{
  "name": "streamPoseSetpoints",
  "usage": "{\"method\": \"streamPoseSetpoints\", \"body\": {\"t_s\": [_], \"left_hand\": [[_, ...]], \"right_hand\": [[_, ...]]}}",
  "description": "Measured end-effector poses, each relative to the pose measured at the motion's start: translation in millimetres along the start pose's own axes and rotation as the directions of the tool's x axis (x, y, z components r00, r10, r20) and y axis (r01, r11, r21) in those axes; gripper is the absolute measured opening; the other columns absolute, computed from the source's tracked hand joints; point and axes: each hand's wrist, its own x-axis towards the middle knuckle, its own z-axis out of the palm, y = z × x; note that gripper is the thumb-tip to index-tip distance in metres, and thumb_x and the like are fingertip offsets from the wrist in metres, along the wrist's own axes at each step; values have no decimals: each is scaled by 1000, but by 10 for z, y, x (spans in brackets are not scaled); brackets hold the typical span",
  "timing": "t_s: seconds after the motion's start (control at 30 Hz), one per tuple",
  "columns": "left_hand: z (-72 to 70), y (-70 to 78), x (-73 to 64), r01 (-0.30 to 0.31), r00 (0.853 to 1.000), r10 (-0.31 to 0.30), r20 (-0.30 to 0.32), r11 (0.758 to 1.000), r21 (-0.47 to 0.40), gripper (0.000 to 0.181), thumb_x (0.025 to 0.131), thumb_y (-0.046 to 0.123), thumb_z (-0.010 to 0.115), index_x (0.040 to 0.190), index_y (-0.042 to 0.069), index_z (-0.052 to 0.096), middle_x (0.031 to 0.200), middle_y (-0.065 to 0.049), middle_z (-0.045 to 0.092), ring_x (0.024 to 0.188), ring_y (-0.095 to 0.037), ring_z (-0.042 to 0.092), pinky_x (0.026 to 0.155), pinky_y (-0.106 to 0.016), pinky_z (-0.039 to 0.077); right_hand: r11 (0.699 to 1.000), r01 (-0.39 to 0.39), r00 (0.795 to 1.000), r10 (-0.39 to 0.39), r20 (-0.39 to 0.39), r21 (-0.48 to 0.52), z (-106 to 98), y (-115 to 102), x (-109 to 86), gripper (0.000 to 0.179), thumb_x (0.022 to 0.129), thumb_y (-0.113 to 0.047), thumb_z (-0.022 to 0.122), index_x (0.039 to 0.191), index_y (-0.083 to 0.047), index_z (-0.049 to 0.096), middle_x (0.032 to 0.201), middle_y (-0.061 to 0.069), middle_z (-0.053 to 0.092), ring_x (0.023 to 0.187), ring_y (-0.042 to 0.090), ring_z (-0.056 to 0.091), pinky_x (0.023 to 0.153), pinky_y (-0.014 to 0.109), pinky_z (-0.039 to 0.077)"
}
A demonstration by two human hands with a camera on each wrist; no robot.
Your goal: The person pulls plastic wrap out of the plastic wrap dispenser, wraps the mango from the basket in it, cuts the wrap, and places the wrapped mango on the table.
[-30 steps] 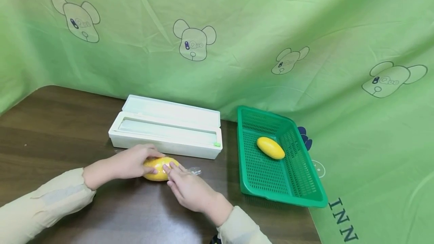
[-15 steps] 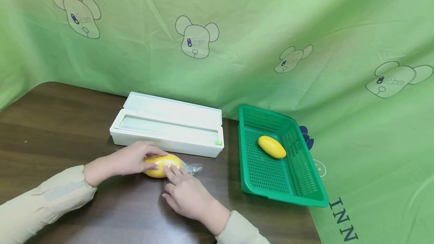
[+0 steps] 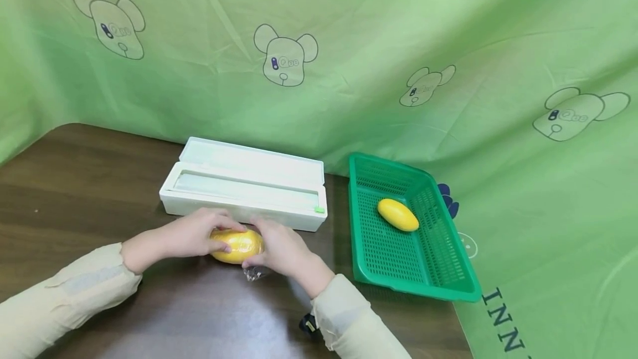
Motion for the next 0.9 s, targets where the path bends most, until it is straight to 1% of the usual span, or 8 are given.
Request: {"method": "streamPoseSetpoints", "body": {"t_s": [0.17,0.27,0.37,0.47,0.57,0.67,0.77,0.9], "left_hand": [[-54,-41,10,11,1000,-11,-3,999,-48,44,85,13,85,125,5,71,112,-6,69,100,-21,65,86,-40,55],[-123,-78,10,50,998,-52,-44,998,-43,38,89,6,77,127,4,68,109,-7,65,89,-18,65,80,-38,55],[-179,-100,36,59,996,-55,-75,997,49,36,88,-3,68,123,4,71,105,-5,62,82,-15,60,75,-35,53],[-179,-103,75,59,997,-50,-60,985,163,36,86,-4,72,119,7,75,100,-1,60,77,-15,57,70,-33,52],[-139,-106,95,67,997,-56,-48,965,253,26,85,4,80,110,12,78,89,3,57,73,-14,57,62,-32,50],[-108,-112,94,61,997,-44,-65,955,290,11,85,6,81,90,14,75,79,5,52,66,-12,54,55,-29,47],[-104,-118,93,44,994,-11,-113,955,293,17,87,4,79,79,14,68,78,5,50,64,-11,51,55,-27,46],[-127,-100,97,12,987,30,-155,964,266,22,88,1,78,78,13,63,82,4,51,66,-10,52,59,-27,48]], "right_hand": [[998,24,1000,-23,18,-59,99,49,33,77,75,-35,93,138,-7,59,110,8,73,90,22,70,76,37,57],[998,42,999,-41,29,-46,122,70,40,73,75,-34,93,136,-8,63,108,6,74,88,18,69,77,34,55],[998,51,998,-50,37,-36,129,82,42,69,76,-32,93,135,-9,65,106,3,74,86,15,67,77,32,54],[997,62,997,-61,36,-34,133,89,46,67,77,-30,92,134,-11,65,103,1,73,84,14,66,76,31,53],[996,82,996,-81,35,-34,143,92,52,65,77,-29,92,133,-11,65,103,0,73,84,13,65,76,30,53],[996,85,996,-84,32,-39,152,95,55,65,76,-29,92,133,-12,66,102,0,73,84,13,65,75,30,53],[996,70,997,-69,26,-47,156,104,52,66,76,-31,93,133,-11,66,102,1,73,83,13,65,75,30,53],[997,58,998,-57,18,-50,151,121,44,67,75,-32,93,133,-9,66,99,1,73,80,13,64,73,29,53]]}}
